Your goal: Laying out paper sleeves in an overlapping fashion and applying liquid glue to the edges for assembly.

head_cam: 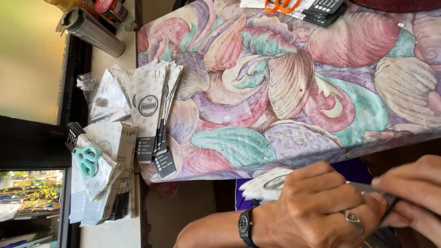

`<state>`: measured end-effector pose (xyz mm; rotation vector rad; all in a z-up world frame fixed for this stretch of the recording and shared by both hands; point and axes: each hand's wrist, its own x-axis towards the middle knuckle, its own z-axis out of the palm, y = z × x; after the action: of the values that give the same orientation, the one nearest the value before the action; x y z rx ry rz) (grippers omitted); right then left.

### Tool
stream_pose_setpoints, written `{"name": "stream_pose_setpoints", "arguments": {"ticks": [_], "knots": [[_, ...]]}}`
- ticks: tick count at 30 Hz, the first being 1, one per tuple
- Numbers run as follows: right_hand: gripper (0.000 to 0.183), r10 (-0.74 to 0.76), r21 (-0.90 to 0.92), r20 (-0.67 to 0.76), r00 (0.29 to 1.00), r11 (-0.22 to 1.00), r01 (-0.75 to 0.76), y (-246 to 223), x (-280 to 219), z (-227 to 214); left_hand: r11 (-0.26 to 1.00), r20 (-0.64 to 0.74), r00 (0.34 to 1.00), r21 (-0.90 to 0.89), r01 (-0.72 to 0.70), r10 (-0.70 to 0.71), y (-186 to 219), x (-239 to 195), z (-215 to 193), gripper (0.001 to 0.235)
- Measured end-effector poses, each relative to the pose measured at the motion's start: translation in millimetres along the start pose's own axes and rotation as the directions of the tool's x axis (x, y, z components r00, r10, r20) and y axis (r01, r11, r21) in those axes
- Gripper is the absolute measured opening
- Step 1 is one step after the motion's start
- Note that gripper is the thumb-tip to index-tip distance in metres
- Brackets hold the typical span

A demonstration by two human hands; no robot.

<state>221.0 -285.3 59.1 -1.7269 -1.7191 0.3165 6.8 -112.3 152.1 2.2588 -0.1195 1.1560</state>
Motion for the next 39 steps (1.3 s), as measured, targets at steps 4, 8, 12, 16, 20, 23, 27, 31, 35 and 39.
{"name": "stream_pose_setpoints", "arguments": {"ticks": [4, 8, 12, 16, 20, 23, 27, 31, 35, 39], "knots": [[0.022, -0.610, 0.080, -0.008, 0.792, 0.789, 0.609, -16.6, 53.6, -5.4, 0.997, 0.063, 0.998, -0.073, 0.025, -0.020, -5.5, -0.9, -8.0, 0.023], [0.026, -0.663, 0.347, -0.055, 0.746, 0.688, 0.637, -18.4, 75.4, -6.0, 0.987, 0.119, 0.991, -0.145, 0.073, -0.056, -18.4, -0.2, -17.2, 0.020], [0.054, -0.307, 0.157, 0.321, 0.896, 0.950, 0.270, 21.1, 35.4, 0.7, 0.954, 0.201, 0.974, -0.255, 0.155, -0.105, -28.4, 0.7, -20.8, 0.018], [0.029, -0.348, 0.024, 0.063, 0.935, 0.937, 0.347, 27.8, 24.5, 4.3, 0.977, 0.154, 0.986, -0.195, 0.086, -0.056, -25.8, -1.7, -19.2, 0.018], [0.038, 0.218, 0.517, -0.139, 0.966, 0.848, -0.117, 161.2, -74.5, 92.3, 0.979, -0.019, 0.988, -0.137, 0.149, -0.152, -49.6, -21.8, -52.7, 0.010], [0.045, 0.608, 0.801, -0.074, 0.791, 0.508, -0.316, 104.6, -5.5, 82.8, 0.971, 0.085, 0.978, -0.133, 0.200, -0.190, -28.4, -6.9, -30.8, 0.008], [0.037, -0.057, 0.097, -0.010, 0.998, 0.994, 0.058, -35.8, 96.2, -19.6, 0.971, 0.127, 0.974, -0.127, 0.203, -0.187, -39.3, 8.1, -21.8, 0.017], [0.013, -0.006, 0.174, -0.034, 0.999, 0.985, 0.012, -35.5, 103.9, -13.3, 0.833, 0.205, 0.859, -0.218, 0.508, -0.470, -40.2, 5.2, -22.6, 0.032], [0.007, 0.000, 0.172, -0.013, 1.000, 0.985, 0.003, -34.8, 102.8, -6.9, 0.795, 0.170, 0.828, -0.230, 0.561, -0.534, -43.4, -2.5, -15.6, 0.048], [0.010, -0.032, 0.151, -0.031, 0.999, 0.988, 0.037, -32.2, 99.3, -2.6, 0.866, 0.141, 0.893, -0.219, 0.449, -0.427, -49.1, -11.7, -9.9, 0.010]]}}
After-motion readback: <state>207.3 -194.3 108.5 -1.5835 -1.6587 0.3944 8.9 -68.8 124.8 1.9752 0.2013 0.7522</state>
